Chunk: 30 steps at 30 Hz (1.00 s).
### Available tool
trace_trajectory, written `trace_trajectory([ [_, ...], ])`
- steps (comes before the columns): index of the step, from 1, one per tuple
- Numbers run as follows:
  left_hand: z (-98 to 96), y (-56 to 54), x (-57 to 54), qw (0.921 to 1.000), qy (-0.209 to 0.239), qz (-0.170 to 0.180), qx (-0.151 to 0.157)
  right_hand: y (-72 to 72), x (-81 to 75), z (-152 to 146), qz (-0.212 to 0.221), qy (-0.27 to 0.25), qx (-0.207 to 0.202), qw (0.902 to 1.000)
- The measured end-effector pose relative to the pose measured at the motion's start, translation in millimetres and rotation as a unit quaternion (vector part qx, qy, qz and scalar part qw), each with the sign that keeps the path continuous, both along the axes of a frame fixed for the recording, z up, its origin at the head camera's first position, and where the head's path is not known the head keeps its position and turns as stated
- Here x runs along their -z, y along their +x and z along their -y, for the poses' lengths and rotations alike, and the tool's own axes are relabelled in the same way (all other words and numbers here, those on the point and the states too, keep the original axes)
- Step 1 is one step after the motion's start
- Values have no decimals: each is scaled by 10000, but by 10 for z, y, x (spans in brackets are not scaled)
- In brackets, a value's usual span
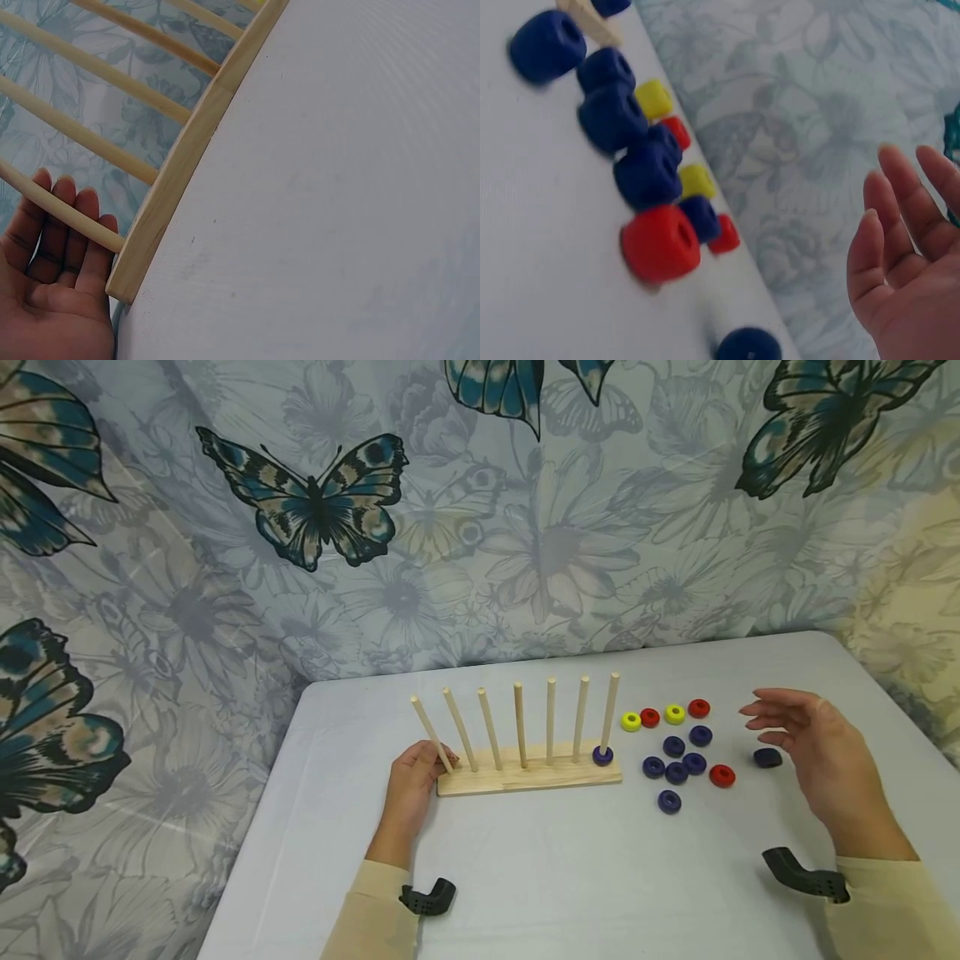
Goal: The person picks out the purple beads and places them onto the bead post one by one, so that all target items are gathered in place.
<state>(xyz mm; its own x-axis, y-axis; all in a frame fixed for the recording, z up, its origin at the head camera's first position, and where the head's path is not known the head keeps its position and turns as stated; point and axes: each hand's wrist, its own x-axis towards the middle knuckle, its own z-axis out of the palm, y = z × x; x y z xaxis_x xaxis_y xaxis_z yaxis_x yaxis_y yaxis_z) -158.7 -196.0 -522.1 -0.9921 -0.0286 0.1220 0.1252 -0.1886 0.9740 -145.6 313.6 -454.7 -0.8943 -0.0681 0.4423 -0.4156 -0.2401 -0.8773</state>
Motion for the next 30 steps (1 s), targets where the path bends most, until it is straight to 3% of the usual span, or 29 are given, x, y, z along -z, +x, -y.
trace_trajectory([
  [7, -25, -2, -37, 10000, 37, -4, 24, 17, 170, -243, 465, 248, 637, 9966],
  [14, -26, -2, -43, 9999, 116, -52, 49, 28, 343, -416, 991, 942, 1298, 9821],
  [16, -23, -1, -46, 9999, 85, -62, 55, 45, 392, -457, 1273, 1461, 1488, 9697],
  [21, -16, -2, -50, 9999, 73, -94, 65, 76, 485, -503, 1934, 2876, 1868, 9192],
  [26, -9, -1, -37, 9999, 102, -80, 49, 32, 550, -437, 2102, 3657, 2025, 8838],
  [27, -10, 3, -35, 9999, 109, -69, 41, 25, 560, -424, 2092, 3752, 2058, 8793],
  [30, -15, 9, -28, 9999, 132, -39, 33, 17, 584, -418, 1915, 3855, 2079, 8783],
])
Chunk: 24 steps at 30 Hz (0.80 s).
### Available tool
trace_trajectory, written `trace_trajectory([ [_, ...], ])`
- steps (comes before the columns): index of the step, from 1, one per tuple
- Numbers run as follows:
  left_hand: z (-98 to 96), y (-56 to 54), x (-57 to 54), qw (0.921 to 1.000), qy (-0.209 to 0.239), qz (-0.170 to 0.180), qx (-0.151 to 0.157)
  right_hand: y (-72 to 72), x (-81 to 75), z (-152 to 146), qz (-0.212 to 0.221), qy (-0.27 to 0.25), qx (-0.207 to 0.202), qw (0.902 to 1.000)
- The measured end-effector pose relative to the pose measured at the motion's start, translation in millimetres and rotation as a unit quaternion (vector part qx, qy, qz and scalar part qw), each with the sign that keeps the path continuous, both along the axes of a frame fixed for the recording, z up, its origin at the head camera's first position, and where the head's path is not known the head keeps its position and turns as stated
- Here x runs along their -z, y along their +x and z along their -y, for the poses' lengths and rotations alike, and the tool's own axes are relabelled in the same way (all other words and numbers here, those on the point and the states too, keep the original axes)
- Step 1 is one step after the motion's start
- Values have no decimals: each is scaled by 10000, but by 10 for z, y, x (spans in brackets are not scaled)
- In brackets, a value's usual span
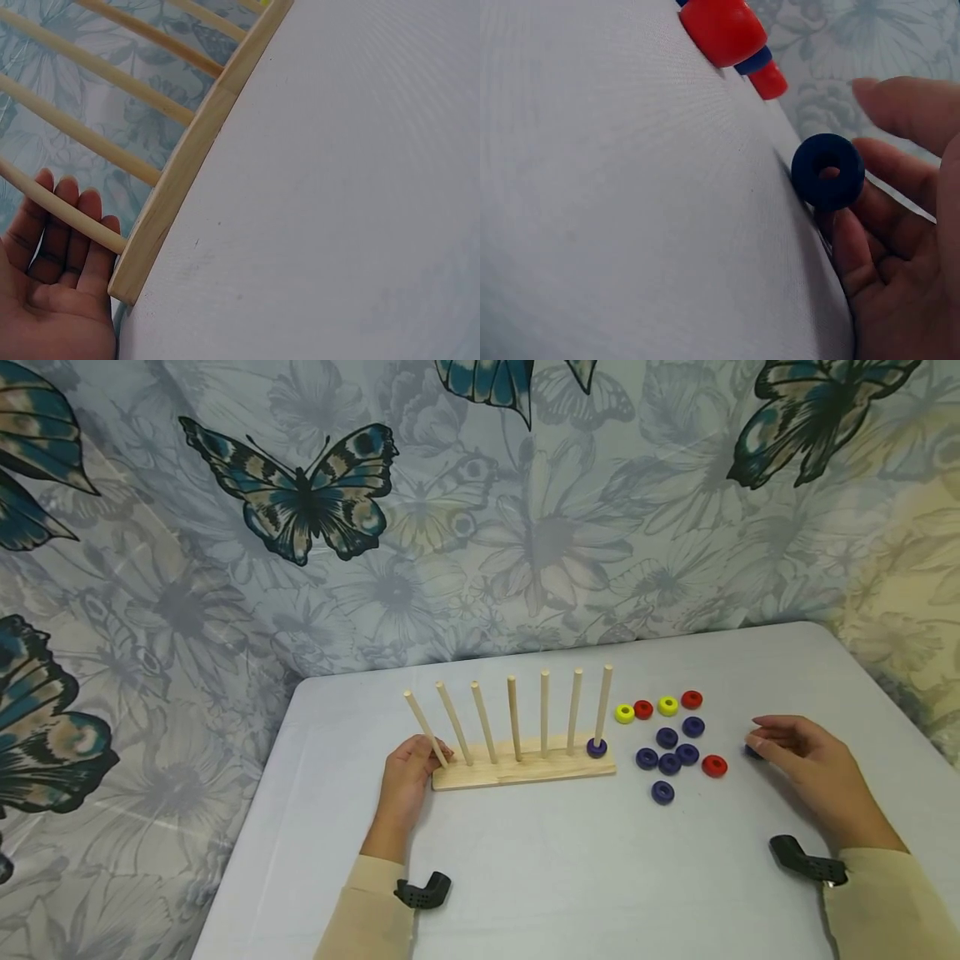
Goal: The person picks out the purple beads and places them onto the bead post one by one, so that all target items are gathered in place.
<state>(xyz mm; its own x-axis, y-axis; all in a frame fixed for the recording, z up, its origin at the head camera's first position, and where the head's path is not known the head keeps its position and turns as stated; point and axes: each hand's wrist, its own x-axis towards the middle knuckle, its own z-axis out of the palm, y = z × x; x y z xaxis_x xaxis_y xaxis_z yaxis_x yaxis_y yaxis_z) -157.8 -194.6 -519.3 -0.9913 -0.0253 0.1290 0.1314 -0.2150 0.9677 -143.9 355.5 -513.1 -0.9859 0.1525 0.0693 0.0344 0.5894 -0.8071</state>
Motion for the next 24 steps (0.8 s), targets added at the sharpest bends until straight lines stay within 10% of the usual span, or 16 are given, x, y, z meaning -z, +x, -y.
trace_trajectory([
  [24, -3, 14, -26, 10000, 11, 54, -7, 16, -17, -20, 8, 845, 183, 9963],
])
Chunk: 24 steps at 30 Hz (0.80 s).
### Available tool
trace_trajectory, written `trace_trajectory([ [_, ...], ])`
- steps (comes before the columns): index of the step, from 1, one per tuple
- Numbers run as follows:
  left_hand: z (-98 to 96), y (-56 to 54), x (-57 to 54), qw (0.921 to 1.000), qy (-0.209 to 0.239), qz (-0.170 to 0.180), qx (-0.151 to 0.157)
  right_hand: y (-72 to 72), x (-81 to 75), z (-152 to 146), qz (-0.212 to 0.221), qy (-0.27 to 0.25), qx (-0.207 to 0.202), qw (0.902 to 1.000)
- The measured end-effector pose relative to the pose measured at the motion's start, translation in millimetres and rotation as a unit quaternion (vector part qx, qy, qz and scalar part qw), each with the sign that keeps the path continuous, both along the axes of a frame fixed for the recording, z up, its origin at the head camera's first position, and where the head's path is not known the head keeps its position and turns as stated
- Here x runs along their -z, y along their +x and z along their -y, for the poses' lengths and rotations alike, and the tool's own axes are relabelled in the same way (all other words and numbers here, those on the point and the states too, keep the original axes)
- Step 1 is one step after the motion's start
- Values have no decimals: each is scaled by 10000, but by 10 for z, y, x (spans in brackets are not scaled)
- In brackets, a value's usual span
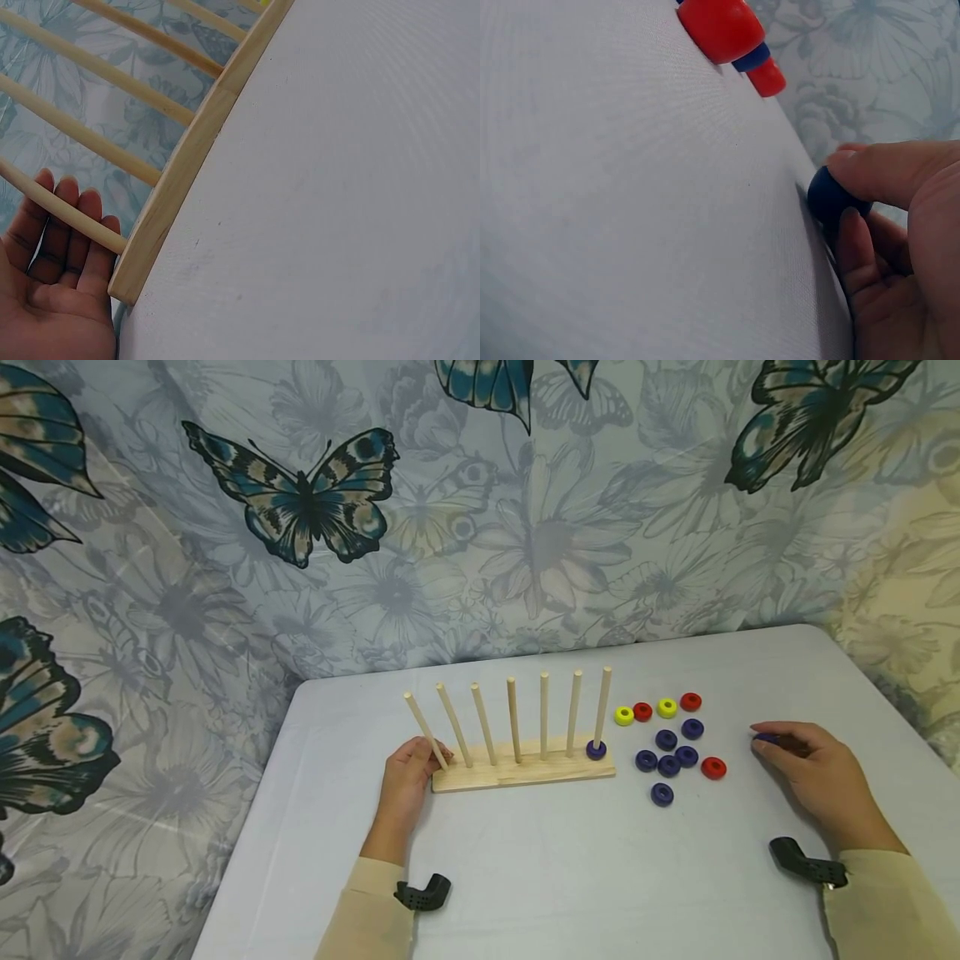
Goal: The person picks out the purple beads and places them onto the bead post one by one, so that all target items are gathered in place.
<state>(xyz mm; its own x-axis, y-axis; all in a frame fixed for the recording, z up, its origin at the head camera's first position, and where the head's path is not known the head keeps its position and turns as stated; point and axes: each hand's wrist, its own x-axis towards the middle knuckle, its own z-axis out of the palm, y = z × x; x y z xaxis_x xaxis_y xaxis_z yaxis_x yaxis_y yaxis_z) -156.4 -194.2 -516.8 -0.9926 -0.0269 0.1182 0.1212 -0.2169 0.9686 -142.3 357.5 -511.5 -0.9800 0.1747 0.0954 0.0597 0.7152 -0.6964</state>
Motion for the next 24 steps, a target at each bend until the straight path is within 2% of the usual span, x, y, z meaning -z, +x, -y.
trace_trajectory([
  [7, 4, -4, 7, 10000, 70, 0, -10, -21, 1, -4, 157, 60, 15, 9999],
  [14, 5, -7, 13, 9999, 110, -4, 6, -23, 3, -13, 152, 167, -129, 9997],
  [24, 5, -4, 12, 10000, 78, 21, 15, -27, -2, -11, 165, 178, -110, 9996],
])
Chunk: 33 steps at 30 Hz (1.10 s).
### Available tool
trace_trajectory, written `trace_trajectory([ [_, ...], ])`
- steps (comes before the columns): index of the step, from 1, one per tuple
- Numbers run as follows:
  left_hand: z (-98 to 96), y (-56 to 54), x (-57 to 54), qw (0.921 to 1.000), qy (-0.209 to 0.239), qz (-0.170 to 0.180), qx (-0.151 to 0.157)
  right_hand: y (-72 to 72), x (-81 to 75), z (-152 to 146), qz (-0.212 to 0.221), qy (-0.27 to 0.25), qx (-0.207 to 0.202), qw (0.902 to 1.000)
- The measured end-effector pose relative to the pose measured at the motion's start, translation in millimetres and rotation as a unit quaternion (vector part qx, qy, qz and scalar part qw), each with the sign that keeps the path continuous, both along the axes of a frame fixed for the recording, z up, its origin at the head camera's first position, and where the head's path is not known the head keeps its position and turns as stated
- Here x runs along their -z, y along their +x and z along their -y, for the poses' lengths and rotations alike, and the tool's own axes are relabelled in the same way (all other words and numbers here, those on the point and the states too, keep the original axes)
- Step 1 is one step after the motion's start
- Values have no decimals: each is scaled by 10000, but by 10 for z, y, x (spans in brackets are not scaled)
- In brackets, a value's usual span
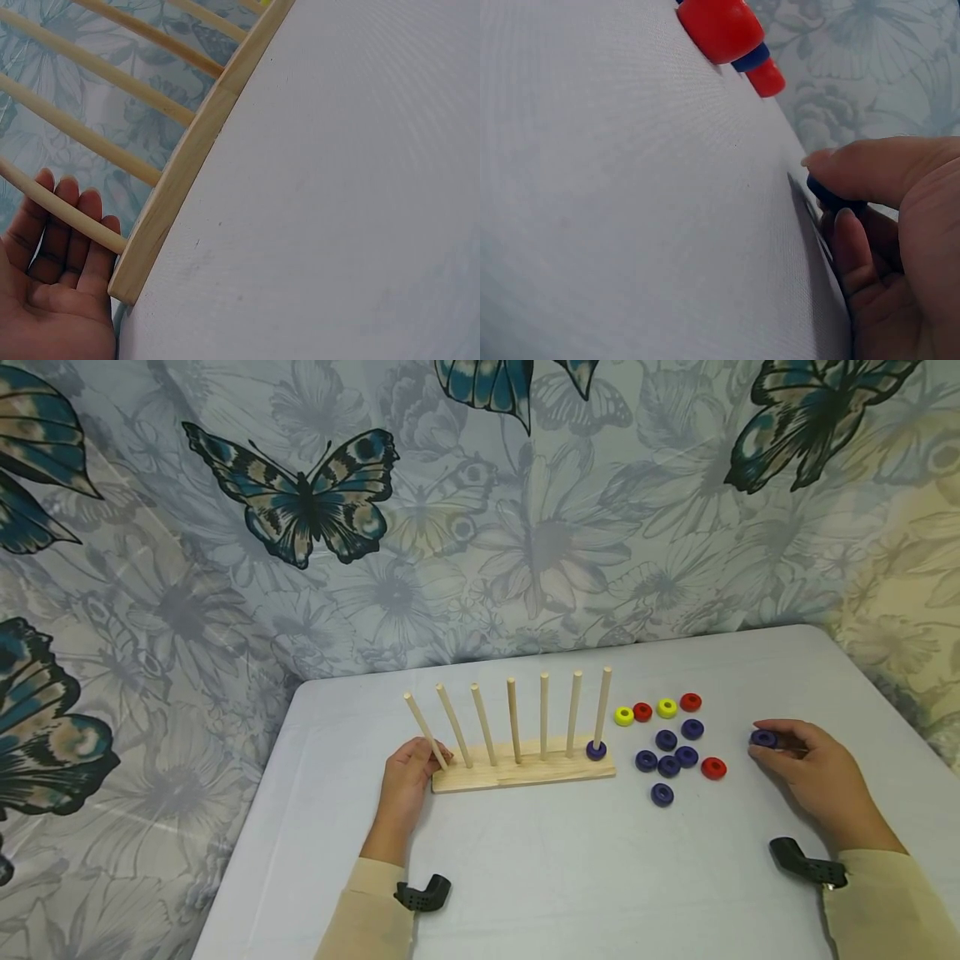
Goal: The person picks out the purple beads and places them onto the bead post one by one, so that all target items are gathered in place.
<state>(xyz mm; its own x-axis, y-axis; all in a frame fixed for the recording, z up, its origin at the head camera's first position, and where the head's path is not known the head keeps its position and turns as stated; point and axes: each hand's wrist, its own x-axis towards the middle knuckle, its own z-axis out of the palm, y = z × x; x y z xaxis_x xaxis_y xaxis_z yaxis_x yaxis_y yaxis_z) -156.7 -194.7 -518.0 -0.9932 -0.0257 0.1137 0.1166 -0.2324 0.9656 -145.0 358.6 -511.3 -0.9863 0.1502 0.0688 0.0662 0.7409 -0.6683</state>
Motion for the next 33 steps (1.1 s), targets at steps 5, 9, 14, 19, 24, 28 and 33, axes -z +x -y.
trace_trajectory([
  [5, 0, -4, 6, 10000, -7, 22, -1, 9, -9, 10, -33, -47, 9, 10000],
  [9, 6, -11, 25, 10000, -26, 18, -2, 15, -17, 33, -76, -108, -26, 9999],
  [14, 10, -15, 44, 10000, -23, -14, -2, 15, -22, 57, -100, -110, -71, 9999],
  [19, 10, -20, 50, 10000, -57, -48, -17, 15, -42, 102, -148, -179, -145, 9996],
  [24, 9, -17, 44, 9999, -120, -18, -51, 9, -56, 176, -243, -163, -199, 9994],
  [28, 5, -15, 39, 9999, -132, 27, -62, 4, -68, 233, -321, -149, -249, 9991],
  [33, 9, -15, 44, 10000, -73, 14, -53, -6, -85, 284, -491, -113, -335, 9982],
])
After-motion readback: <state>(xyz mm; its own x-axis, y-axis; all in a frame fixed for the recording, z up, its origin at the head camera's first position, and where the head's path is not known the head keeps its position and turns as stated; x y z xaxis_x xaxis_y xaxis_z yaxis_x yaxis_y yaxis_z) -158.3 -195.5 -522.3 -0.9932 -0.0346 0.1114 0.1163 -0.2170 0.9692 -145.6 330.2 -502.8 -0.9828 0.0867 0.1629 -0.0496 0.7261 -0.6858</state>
